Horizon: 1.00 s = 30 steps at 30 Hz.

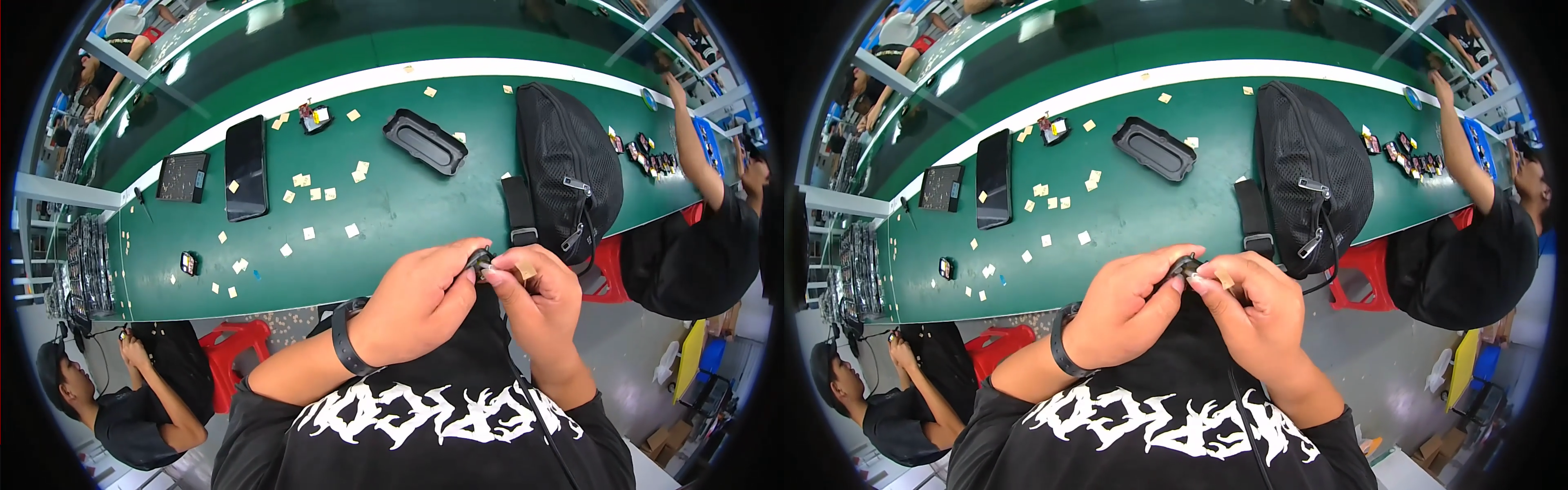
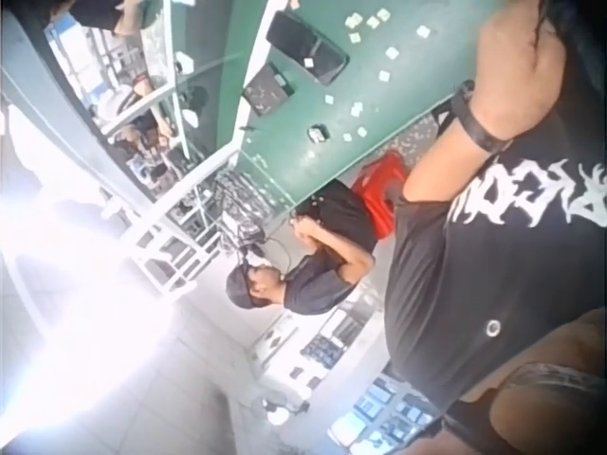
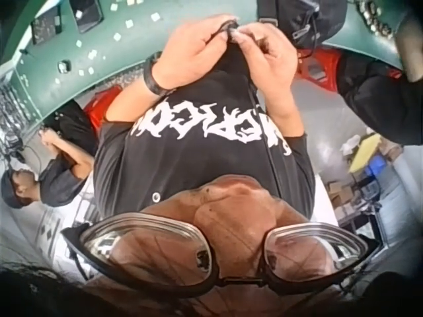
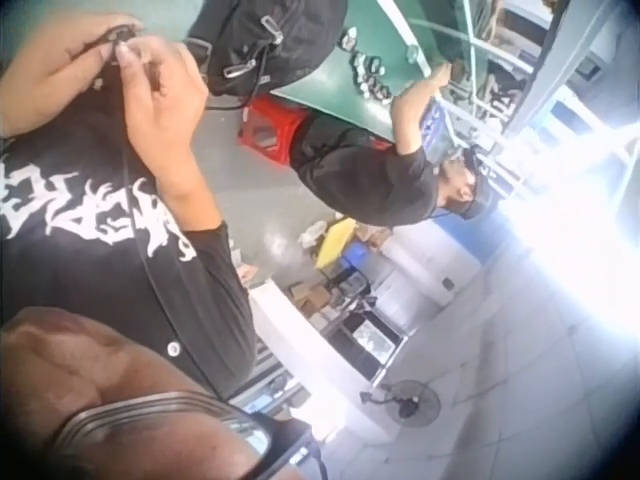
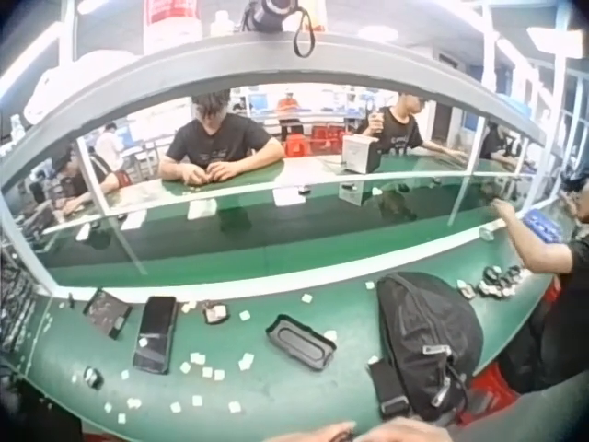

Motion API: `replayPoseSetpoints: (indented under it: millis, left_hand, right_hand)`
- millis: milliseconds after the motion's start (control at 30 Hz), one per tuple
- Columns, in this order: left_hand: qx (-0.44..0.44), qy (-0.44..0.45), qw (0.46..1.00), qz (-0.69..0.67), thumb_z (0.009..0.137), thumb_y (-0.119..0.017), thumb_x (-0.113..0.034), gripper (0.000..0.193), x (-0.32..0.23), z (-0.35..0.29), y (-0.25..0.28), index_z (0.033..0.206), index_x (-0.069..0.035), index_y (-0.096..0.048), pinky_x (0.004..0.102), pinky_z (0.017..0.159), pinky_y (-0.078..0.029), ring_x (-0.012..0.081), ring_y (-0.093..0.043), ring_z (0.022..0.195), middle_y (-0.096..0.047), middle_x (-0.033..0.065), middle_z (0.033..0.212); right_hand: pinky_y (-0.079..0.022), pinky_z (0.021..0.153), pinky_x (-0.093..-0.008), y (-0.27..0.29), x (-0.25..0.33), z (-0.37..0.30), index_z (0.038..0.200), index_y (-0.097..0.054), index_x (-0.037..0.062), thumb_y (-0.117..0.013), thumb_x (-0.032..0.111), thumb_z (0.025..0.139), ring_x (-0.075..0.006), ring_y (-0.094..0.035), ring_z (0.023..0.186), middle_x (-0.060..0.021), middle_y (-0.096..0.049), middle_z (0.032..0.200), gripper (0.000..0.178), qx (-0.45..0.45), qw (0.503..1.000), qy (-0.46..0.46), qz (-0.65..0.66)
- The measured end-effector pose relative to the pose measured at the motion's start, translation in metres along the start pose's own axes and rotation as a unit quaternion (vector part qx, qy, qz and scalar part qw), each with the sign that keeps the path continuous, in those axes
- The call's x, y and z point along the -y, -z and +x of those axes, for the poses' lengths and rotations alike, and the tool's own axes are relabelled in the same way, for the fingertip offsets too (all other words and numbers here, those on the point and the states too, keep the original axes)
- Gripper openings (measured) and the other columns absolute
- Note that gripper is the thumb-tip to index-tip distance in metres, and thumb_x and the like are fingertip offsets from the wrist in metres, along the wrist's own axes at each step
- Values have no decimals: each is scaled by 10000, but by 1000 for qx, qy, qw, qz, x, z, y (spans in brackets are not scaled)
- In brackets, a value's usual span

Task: Assembling small electronic components, specifically attaching stickers/labels to what appear to be smartwatch or small device modules at a factory workbench.

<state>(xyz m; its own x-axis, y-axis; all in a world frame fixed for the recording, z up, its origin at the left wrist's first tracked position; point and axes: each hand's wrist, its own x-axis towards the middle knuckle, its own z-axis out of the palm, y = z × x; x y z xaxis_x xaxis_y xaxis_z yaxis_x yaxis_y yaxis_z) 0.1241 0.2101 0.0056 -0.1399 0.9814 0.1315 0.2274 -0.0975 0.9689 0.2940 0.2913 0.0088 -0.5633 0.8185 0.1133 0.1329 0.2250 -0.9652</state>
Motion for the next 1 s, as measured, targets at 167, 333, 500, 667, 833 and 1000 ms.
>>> replayPoseSetpoints:
  millis: [167, 333, 500, 667, 833, 1000]
  left_hand:
    - [-7, -50, 999, 9, 934, -542, 8, 346, 4, 0, -1, 1275, 32, -591, 317, 667, -506, 205, -627, 699, -654, 104, 846]
    - [68, -32, 997, -25, 939, -526, -1, 421, 7, -3, 6, 1359, 31, -527, 311, 670, -502, 180, -609, 680, -603, 62, 784]
    - [114, -24, 992, -52, 966, -506, -22, 415, 10, -4, 17, 1378, 33, -513, 291, 673, -498, 154, -605, 689, -601, 45, 784]
    - [164, 114, 964, -177, 986, -495, -54, 436, 21, -13, 23, 1416, 12, -468, 300, 659, -481, 154, -593, 738, -619, 84, 943]
    - [116, 197, 882, -413, 1015, -439, -48, 478, 14, -19, 28, 1489, 10, -416, 231, 671, -445, 91, -531, 761, -603, 55, 1046]
    - [103, 189, 904, -370, 1002, -455, -16, 492, 2, -27, 33, 1491, 16, -411, 229, 700, -451, 79, -536, 775, -597, 44, 1015]
  right_hand:
    - [-388, 567, -215, -9, -14, -5, 949, -737, 4, -780, -9, 826, -69, -514, 674, -25, -617, 843, 132, -28, 997, 25, 63]
    - [-370, 571, -193, -10, -17, -3, 884, -710, 14, -798, -48, 796, -39, -461, 663, 16, -536, 808, 139, -37, 989, -41, 135]
    - [-366, 563, -181, -11, -13, 4, 880, -598, 27, -813, -74, 778, -21, -466, 671, 30, -544, 816, 258, -24, 969, -97, 225]
    - [-412, 555, -217, -13, -8, 7, 925, -608, 31, -809, -44, 788, -51, -538, 672, -9, -623, 772, 255, 29, 974, -128, 184]
    - [-395, 509, -262, -11, -9, 7, 1110, -734, 42, -842, 136, 758, -163, -514, 589, -20, -574, 665, 380, 32, 943, 281, -173]
    - [-355, 455, -276, -11, -9, 4, 1173, -742, 87, -834, 304, 747, -149, -430, 550, 23, -541, 646, 487, 70, 882, 340, -318]
